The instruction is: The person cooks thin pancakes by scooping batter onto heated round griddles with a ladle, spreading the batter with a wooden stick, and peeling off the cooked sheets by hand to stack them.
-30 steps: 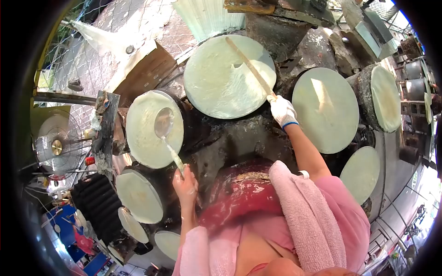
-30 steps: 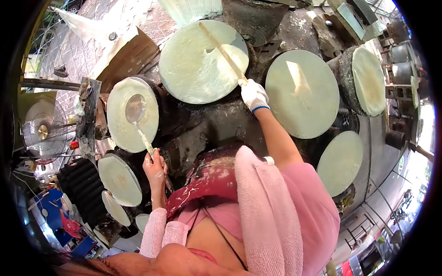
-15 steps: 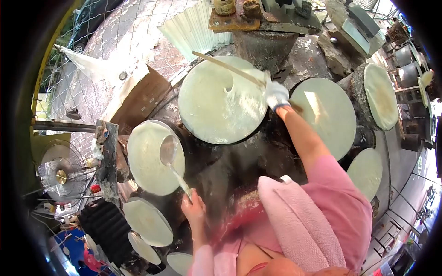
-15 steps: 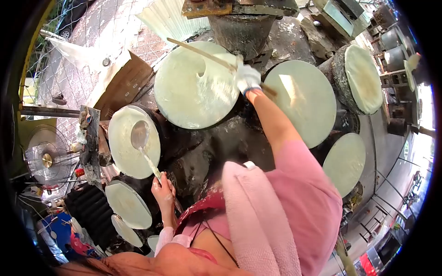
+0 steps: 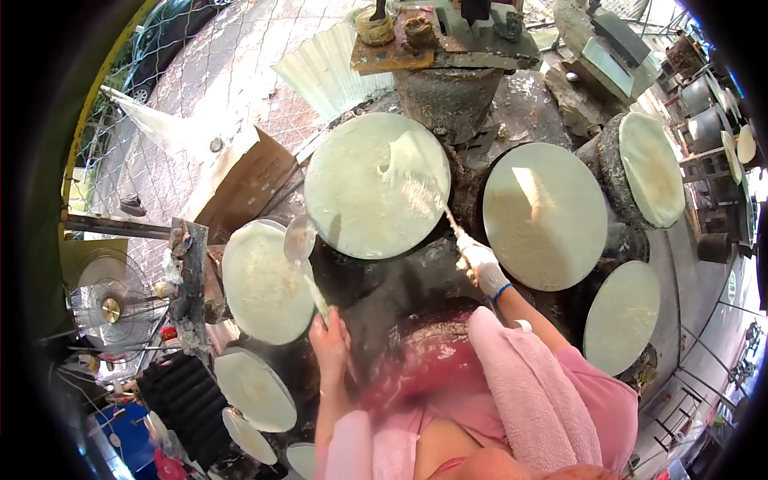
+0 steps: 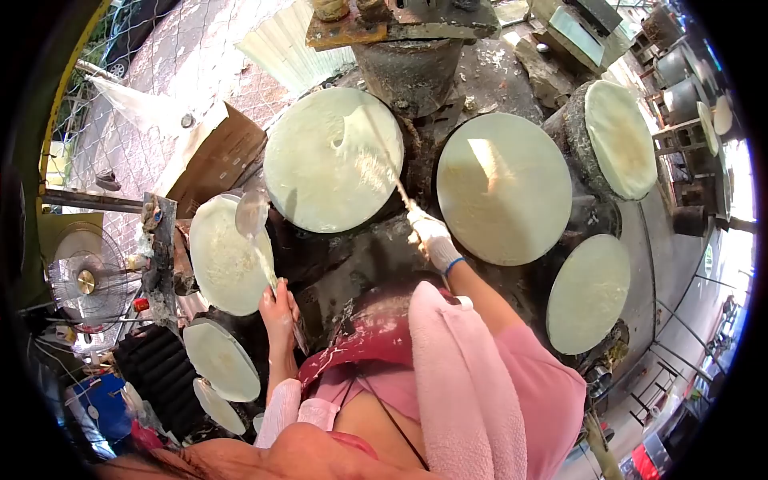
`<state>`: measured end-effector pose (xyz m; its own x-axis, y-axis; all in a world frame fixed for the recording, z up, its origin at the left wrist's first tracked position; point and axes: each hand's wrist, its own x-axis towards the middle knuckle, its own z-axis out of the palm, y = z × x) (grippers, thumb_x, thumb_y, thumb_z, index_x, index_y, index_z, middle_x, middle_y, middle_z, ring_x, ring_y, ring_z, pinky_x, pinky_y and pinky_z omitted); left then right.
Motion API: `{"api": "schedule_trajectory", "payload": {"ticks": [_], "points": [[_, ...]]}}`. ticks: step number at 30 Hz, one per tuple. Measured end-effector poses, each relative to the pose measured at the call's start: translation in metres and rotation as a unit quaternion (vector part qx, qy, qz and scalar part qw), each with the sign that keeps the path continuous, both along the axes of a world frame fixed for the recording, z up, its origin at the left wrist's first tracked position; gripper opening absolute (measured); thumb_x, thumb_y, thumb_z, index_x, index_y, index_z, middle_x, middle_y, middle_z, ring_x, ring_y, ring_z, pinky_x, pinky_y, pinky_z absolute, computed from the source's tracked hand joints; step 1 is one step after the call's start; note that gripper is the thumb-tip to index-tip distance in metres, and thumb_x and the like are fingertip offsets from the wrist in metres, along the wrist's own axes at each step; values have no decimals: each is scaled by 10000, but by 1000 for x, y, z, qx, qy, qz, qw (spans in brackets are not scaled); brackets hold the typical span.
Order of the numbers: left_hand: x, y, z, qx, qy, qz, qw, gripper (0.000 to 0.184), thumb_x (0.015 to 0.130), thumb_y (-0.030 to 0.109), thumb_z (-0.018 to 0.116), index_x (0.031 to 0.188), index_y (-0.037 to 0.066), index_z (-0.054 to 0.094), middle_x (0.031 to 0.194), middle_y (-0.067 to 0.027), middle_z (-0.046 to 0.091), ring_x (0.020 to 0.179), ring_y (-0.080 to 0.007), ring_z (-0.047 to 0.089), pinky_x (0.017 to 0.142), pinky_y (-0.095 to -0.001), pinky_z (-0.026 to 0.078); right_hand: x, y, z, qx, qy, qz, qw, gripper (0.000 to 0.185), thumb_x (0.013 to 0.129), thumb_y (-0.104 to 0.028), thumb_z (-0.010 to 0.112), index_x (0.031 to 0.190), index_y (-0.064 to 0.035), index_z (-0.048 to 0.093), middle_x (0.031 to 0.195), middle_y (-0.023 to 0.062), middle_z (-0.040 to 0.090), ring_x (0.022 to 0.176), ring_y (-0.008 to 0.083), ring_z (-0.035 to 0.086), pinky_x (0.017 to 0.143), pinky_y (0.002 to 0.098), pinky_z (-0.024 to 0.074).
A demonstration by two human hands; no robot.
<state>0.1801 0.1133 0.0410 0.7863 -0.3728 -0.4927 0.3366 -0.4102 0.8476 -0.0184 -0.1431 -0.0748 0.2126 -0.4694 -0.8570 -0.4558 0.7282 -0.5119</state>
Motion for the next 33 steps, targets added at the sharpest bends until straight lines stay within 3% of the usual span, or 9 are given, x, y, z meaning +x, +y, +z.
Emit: {"api": "schedule_trajectory", "payload": {"ticks": [3, 8, 16, 20, 26, 29, 31, 32, 33], "points": [[32, -41, -18, -13, -22, -57, 998, 216, 996, 241, 565, 919, 39, 560, 574, 20, 448, 400, -70, 391, 358, -239, 295, -13, -12, -40, -155, -130, -29, 979, 442, 916, -265, 679, 1342, -184, 598, 679, -44, 584, 493, 53, 483, 443, 239, 402], [106, -162, -61, -46, -74, -215, 973, 166, 963, 199, 598, 905, 49, 560, 594, 25, 442, 454, -80, 401, 403, -254, 323, -18, -31, -9, -81, -152, 12, 985, 453, 942, -288, 641, 1360, -128, 576, 657, -69, 507, 504, 54, 419, 444, 239, 365], [118, -253, -103, -119, 123, -292, 941, 179, 955, 116, 553, 838, -19, 543, 674, -41, 508, 499, -110, 440, 421, -255, 347, -40, 54, -80, -227, -227, 13, 947, 349, 951, -274, 625, 1232, -70, 652, 707, -46, 548, 555, 52, 480, 443, 240, 378], [101, -205, -85, -73, 194, -248, 946, 187, 965, 125, 547, 862, -29, 525, 693, -57, 512, 500, -111, 429, 411, -254, 335, 33, 101, 1, -22, -163, -93, 982, 383, 949, -227, 651, 1291, -60, 617, 782, -43, 585, 600, 45, 507, 515, 208, 421], [98, -151, -81, -121, 294, -169, 933, 164, 996, 84, 493, 875, -25, 494, 734, -69, 499, 524, -119, 408, 438, -254, 346, 13, 99, -79, -305, -181, -74, 932, 403, 971, -152, 568, 1365, -66, 558, 758, -75, 532, 592, 20, 448, 528, 184, 392], [70, -156, -87, -153, 390, -57, 906, 160, 1000, 85, 476, 881, -21, 477, 750, -81, 482, 565, -145, 428, 465, -268, 363, 59, 123, 38, -102, -175, -46, 978, 330, 987, -272, 583, 1284, -138, 638, 699, -92, 509, 532, 35, 432, 469, 210, 342], [54, -157, -82, -191, 382, -62, 902, 139, 983, 85, 506, 890, -16, 482, 744, -50, 486, 568, -141, 452, 488, -254, 384, 74, 120, 23, -33, -184, -28, 982, 325, 991, -356, 551, 1247, -185, 655, 614, -30, 538, 416, 58, 380, 376, 223, 296], [85, -148, -107, -352, 628, -32, 693, 93, 962, 96, 540, 947, 7, 518, 744, -1, 500, 572, -110, 473, 495, -224, 381, 56, 93, 26, 12, -144, 7, 990, 374, 985, -368, 565, 1309, -190, 620, 617, -40, 539, 411, 46, 387, 357, 220, 269], [92, -124, -53, -330, 347, -187, 858, 92, 956, 112, 555, 1010, 38, 552, 719, 46, 506, 569, -66, 484, 484, -192, 373, 42, 81, 32, -68, -178, -19, 981, 347, 979, -332, 571, 1280, -172, 632, 619, -42, 528, 422, 49, 399, 376, 220, 298]]}}
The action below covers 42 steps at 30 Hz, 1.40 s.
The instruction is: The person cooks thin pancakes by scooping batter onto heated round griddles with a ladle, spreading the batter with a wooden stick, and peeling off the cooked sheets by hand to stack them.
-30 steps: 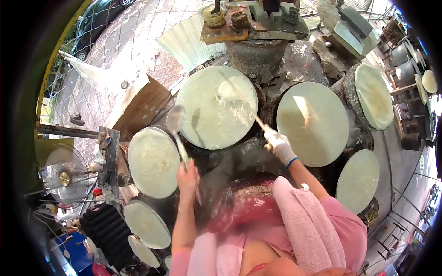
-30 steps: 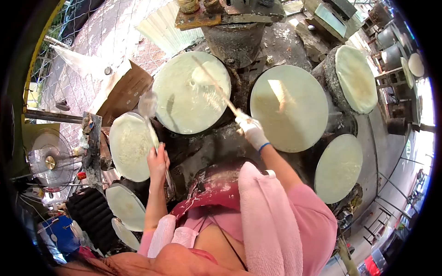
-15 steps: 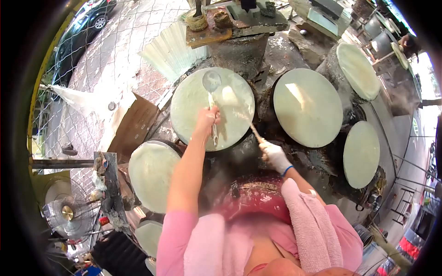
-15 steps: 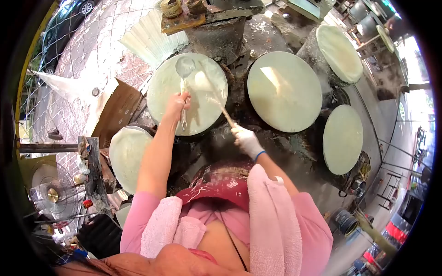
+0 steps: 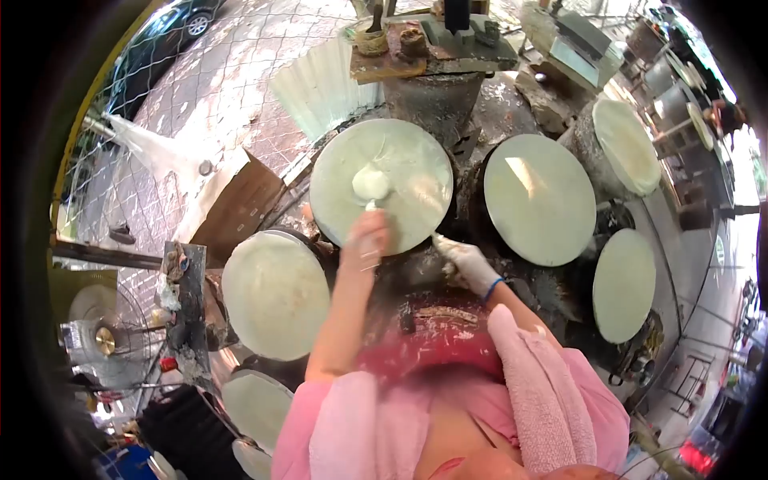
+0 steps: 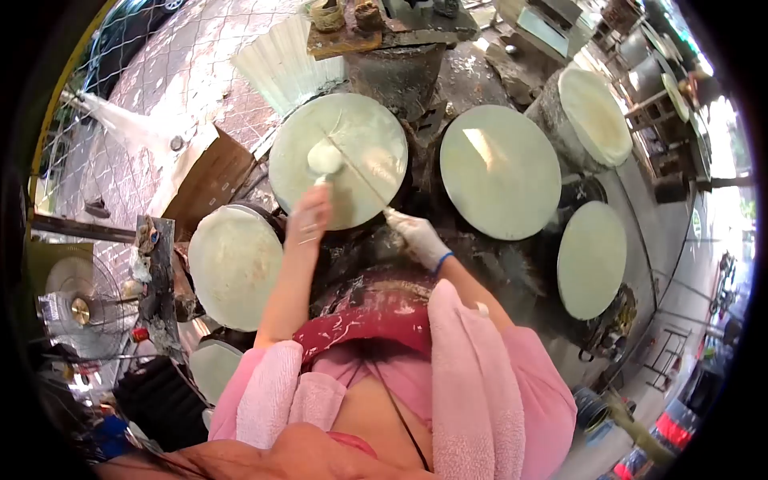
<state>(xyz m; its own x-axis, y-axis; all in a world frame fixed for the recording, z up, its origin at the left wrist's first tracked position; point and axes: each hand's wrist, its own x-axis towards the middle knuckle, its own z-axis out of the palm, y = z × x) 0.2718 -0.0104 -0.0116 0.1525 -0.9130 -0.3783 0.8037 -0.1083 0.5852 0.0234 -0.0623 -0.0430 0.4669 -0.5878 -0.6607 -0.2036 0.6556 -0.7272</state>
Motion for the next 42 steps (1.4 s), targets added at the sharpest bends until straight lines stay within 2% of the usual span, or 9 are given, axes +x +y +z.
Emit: {"api": "schedule_trajectory", "payload": {"ticks": [3, 9, 11, 14, 20, 26, 34, 38, 42], "points": [[26, 57, -26, -89, 289, -35, 952, 286, 1025, 284, 479, 1116, 31, 576, 685, 48, 499, 403, -52, 401, 406, -197, 304, -36, -56, -55, -99, 26, -82, 991, 370, 969, -289, 585, 1298, -121, 614, 647, -47, 522, 489, 43, 443, 430, 233, 364], [0, 78, 85, -143, 330, 74, 930, 365, 1071, 247, 343, 1188, -85, 437, 669, 25, 420, 368, -41, 378, 388, -233, 252, -24, -56, -63, -139, 35, 187, 972, 492, 908, -326, 670, 1330, -87, 588, 1015, 18, 706, 695, 78, 555, 665, 245, 476], [2, 95, 99, -107, 324, 106, 934, 332, 1067, 247, 366, 1158, -60, 455, 659, 38, 403, 397, -35, 380, 417, -231, 247, -37, -88, -98, -448, -6, 163, 879, 439, 933, -258, 640, 1342, -104, 586, 801, -28, 640, 653, 76, 547, 620, 249, 466], [2, 142, 105, -69, 287, 173, 940, 319, 1066, 226, 368, 1151, -69, 452, 662, 40, 396, 397, -27, 363, 423, -224, 240, -23, -89, -48, -124, 71, 16, 990, 338, 932, -210, 633, 1257, -119, 656, 663, -41, 548, 522, 51, 460, 456, 236, 368], [16, 274, 106, -65, 180, 290, 938, 392, 1078, 219, 296, 1217, -127, 416, 703, 9, 429, 394, -65, 416, 437, -254, 255, 45, -4, -7, -54, -5, 219, 974, 555, 912, -245, 698, 1400, -52, 516, 786, -41, 570, 597, 40, 478, 525, 201, 398], [29, 395, 118, -47, 134, 396, 907, 449, 1081, 264, 271, 1238, -127, 426, 715, 9, 448, 385, -56, 409, 423, -246, 251, 243, 29, -40, -440, -50, 288, 849, 845, 740, -355, 805, 1424, -3, 455, 879, 98, 683, 796, 231, 649, 781, 312, 515], [37, 510, 113, -58, 188, 466, 863, 489, 1086, 298, 235, 1265, -125, 406, 729, -36, 474, 370, -131, 416, 436, -265, 285, 443, 24, -54, -427, 78, 444, 784, 1004, 625, -460, 815, 1484, -152, 396, 1197, 130, 598, 1024, 300, 630, 878, 380, 500], [48, 540, 113, 14, 137, 466, 874, 455, 1081, 300, 268, 1224, -95, 445, 687, -13, 463, 348, -104, 390, 389, -263, 301, 454, 35, -90, -587, 46, 408, 697, 811, 681, -398, 800, 1402, -175, 503, 1078, 152, 667, 982, 333, 648, 852, 419, 507], [70, 560, 105, 34, 136, 410, 901, 416, 1070, 344, 333, 1203, -9, 508, 607, 31, 436, 308, -102, 355, 310, -272, 299, 427, 91, 15, -571, 89, 425, 697, 427, 769, -286, 744, 1147, -114, 648, 963, 153, 684, 892, 333, 662, 793, 425, 514]]}}
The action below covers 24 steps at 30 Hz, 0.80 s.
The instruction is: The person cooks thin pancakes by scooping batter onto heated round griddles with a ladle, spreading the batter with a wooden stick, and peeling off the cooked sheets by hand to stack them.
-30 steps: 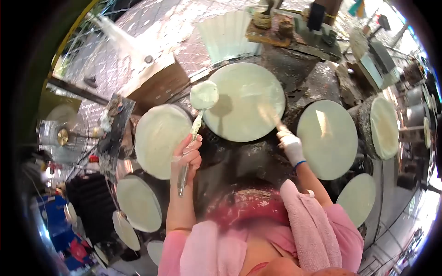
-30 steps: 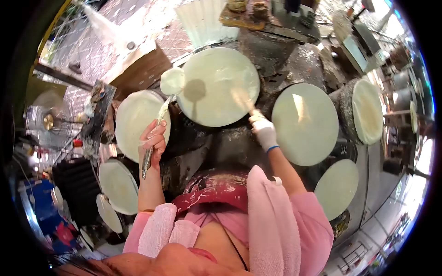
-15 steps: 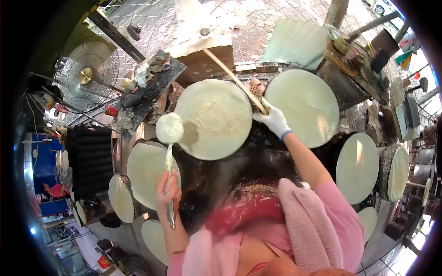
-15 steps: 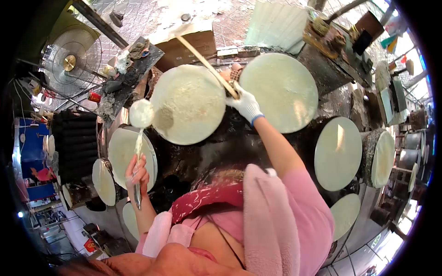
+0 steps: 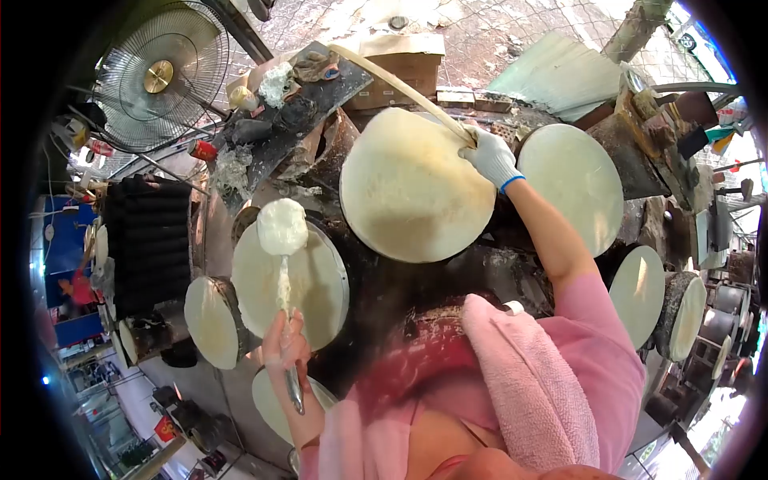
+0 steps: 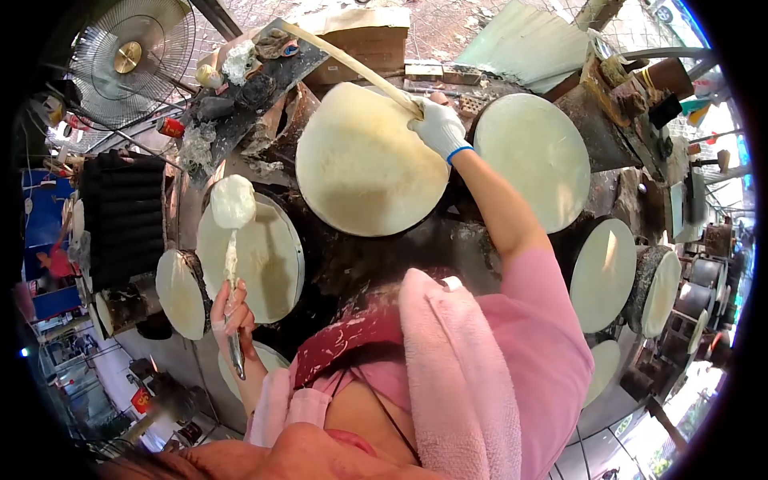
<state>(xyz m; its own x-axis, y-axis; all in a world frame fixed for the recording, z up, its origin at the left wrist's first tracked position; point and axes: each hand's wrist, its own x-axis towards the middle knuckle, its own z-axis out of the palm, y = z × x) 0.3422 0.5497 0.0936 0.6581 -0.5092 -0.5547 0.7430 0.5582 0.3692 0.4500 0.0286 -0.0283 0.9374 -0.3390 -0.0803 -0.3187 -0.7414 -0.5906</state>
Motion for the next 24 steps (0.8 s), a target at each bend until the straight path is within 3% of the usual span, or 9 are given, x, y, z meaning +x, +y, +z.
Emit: {"api": "schedule_trajectory", "payload": {"ticks": [3, 6, 7, 9, 17, 20, 21, 22, 24], "points": [[11, 5, 1, -94, -12, -27, 995, 440, 1075, 338, 297, 1219, -36, 478, 651, 8, 460, 321, -113, 374, 328, -270, 295, -28, 24, 50, 37, -72, 5, 997, 407, 771, -244, 749, 1136, -90, 658, 926, 132, 697, 836, 278, 674, 770, 389, 518], [26, -7, 2, -160, 9, -13, 987, 486, 1085, 310, 222, 1234, -113, 410, 723, -39, 493, 357, -104, 409, 389, -249, 288, -58, 20, 87, 227, -98, -30, 968, 414, 763, -182, 751, 1141, -43, 656, 877, 102, 694, 806, 166, 659, 743, 331, 516], [30, -1, -2, -66, 51, 13, 996, 487, 1082, 342, 229, 1191, -85, 436, 724, -44, 514, 355, -108, 407, 350, -260, 255, -76, 16, 113, 294, -65, -60, 952, 417, 750, -110, 742, 1139, 12, 654, 885, 70, 691, 818, 95, 624, 747, 285, 517], [47, 1, -33, -178, 40, -12, 983, 464, 1076, 361, 233, 1149, -38, 459, 726, -48, 527, 347, -109, 402, 318, -268, 239, -115, 2, 141, 381, -150, -74, 909, 429, 730, -42, 733, 1144, 36, 651, 935, 51, 686, 860, 114, 623, 799, 293, 530], [95, -141, -51, -23, -63, -125, 990, 401, 1061, 297, 266, 1171, -35, 460, 760, -52, 537, 366, -97, 401, 331, -254, 257, -377, -150, 218, 254, -169, -314, 899, 529, 693, -88, 783, 1183, 52, 638, 1029, 68, 687, 863, 126, 622, 788, 270, 513], [82, -191, -47, 18, -112, -132, 985, 379, 1055, 273, 278, 1180, -35, 460, 773, -54, 541, 373, -93, 400, 336, -248, 264, -501, -225, 235, 75, -148, -384, 909, 544, 690, -105, 769, 1197, 40, 637, 1069, 77, 689, 935, 150, 634, 878, 291, 509], [73, -208, -44, 31, -129, -133, 982, 372, 1053, 265, 282, 1182, -34, 460, 778, -54, 542, 375, -91, 400, 338, -247, 266, -519, -219, 282, -38, -48, -407, 912, 556, 684, -128, 772, 1202, 26, 641, 1065, 77, 688, 947, 157, 631, 890, 285, 502], [66, -224, -42, 41, -143, -131, 980, 365, 1051, 257, 286, 1185, -34, 460, 782, -55, 543, 378, -90, 400, 339, -245, 269, -577, -277, 252, -14, -132, -390, 911, 552, 692, -153, 770, 1200, 19, 643, 1043, 88, 691, 887, 167, 640, 830, 286, 514], [46, -255, -36, 60, -171, -130, 975, 352, 1047, 241, 294, 1191, -33, 460, 790, -56, 546, 382, -87, 400, 342, -241, 273, -659, -345, 269, -126, -17, -427, 895, 534, 708, -187, 763, 1200, -18, 643, 911, 134, 709, 770, 208, 662, 713, 344, 515]]}}
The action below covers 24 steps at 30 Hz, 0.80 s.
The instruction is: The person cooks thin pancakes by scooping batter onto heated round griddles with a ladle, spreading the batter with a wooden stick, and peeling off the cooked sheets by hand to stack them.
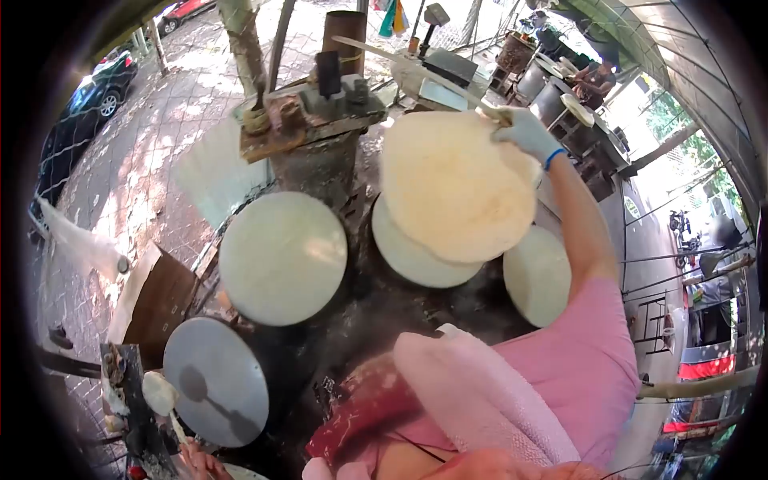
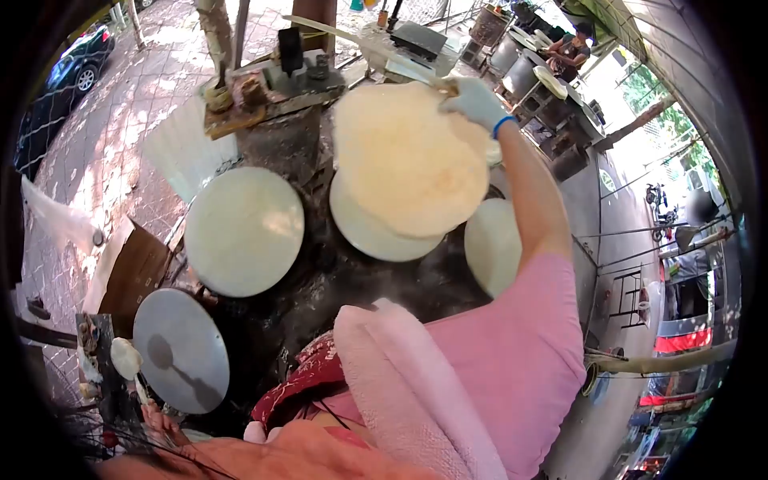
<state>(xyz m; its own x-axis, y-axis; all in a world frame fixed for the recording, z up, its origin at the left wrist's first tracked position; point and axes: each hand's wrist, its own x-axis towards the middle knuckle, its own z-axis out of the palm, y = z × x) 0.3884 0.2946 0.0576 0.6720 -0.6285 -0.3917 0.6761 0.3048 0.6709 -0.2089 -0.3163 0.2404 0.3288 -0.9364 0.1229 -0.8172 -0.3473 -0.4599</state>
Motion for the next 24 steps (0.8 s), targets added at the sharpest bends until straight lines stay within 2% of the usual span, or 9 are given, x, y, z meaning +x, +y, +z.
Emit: {"api": "schedule_trajectory", "payload": {"ticks": [1, 2, 6, 7, 10, 13, 16, 19, 24], "points": [[-11, -16, 3, 6, -13, 1, 1000, 346, 1045, 233, 298, 1194, -33, 460, 795, -57, 547, 385, -85, 400, 344, -240, 276, -29, -25, 15, -87, 91, 22, 992, 471, 730, -192, 756, 1167, -45, 657, 900, 166, 705, 796, 252, 675, 735, 364, 515], [-22, -32, 6, 14, -25, 1, 1000, 339, 1043, 225, 302, 1197, -33, 460, 799, -57, 548, 387, -84, 400, 346, -238, 278, -28, -16, 48, -77, 142, -43, 986, 399, 779, -180, 722, 1159, -77, 659, 937, 170, 700, 827, 283, 674, 756, 388, 513], [-59, -83, 19, 48, -66, -1, 997, 317, 1035, 194, 319, 1208, -32, 461, 816, -59, 553, 396, -78, 399, 352, -231, 287, -99, -79, 77, -189, 286, -74, 936, 408, 828, -214, 685, 1226, -155, 615, 992, 151, 699, 916, 326, 671, 794, 450, 521], [-64, -95, 23, 53, -77, -4, 996, 312, 1033, 186, 323, 1211, -31, 461, 821, -60, 555, 399, -77, 399, 354, -229, 289, -114, -95, 74, -225, 327, -76, 915, 414, 849, -177, 650, 1258, -214, 598, 923, 153, 696, 885, 361, 668, 753, 430, 527], [-79, -113, 34, 74, -104, -3, 992, 299, 1027, 162, 335, 1219, -30, 461, 833, -61, 558, 406, -72, 399, 358, -224, 296, -130, -100, 45, -208, 301, -46, 930, 266, 886, -195, 557, 1145, -166, 612, 967, 137, 690, 924, 346, 663, 751, 467, 529], [-93, -122, 41, 90, -124, -2, 988, 289, 1022, 138, 347, 1228, -30, 461, 846, -63, 562, 413, -68, 398, 363, -218, 303, -143, -101, -39, -205, 329, -67, 919, 253, 921, -122, 438, 1114, -147, 601, 907, 145, 681, 837, 338, 681, 714, 467, 534], [-106, -128, 48, 111, -142, 2, 984, 282, 1016, 114, 360, 1236, -29, 461, 859, -65, 566, 420, -63, 398, 368, -213, 310, -188, -137, -171, -273, 357, -103, 887, 388, 885, -107, 495, 1268, -141, 548, 814, 91, 658, 652, 254, 685, 519, 421, 531], [-117, -133, 53, 130, -152, 1, 980, 278, 1010, 90, 372, 1245, -28, 462, 872, -66, 569, 427, -59, 398, 373, -208, 317, -214, -141, -269, -252, 349, -141, 891, 481, 881, -106, 489, 1358, -158, 516, 805, 79, 635, 628, 267, 667, 549, 416, 535], [-116, -127, 61, 150, -176, 12, 973, 279, 1000, 51, 393, 1259, -26, 462, 894, -69, 576, 438, -52, 397, 381, -199, 329, -212, -121, -313, -164, 352, -164, 907, 425, 883, -103, 485, 1297, -168, 552, 868, 108, 653, 664, 284, 676, 598, 445, 540]]}}
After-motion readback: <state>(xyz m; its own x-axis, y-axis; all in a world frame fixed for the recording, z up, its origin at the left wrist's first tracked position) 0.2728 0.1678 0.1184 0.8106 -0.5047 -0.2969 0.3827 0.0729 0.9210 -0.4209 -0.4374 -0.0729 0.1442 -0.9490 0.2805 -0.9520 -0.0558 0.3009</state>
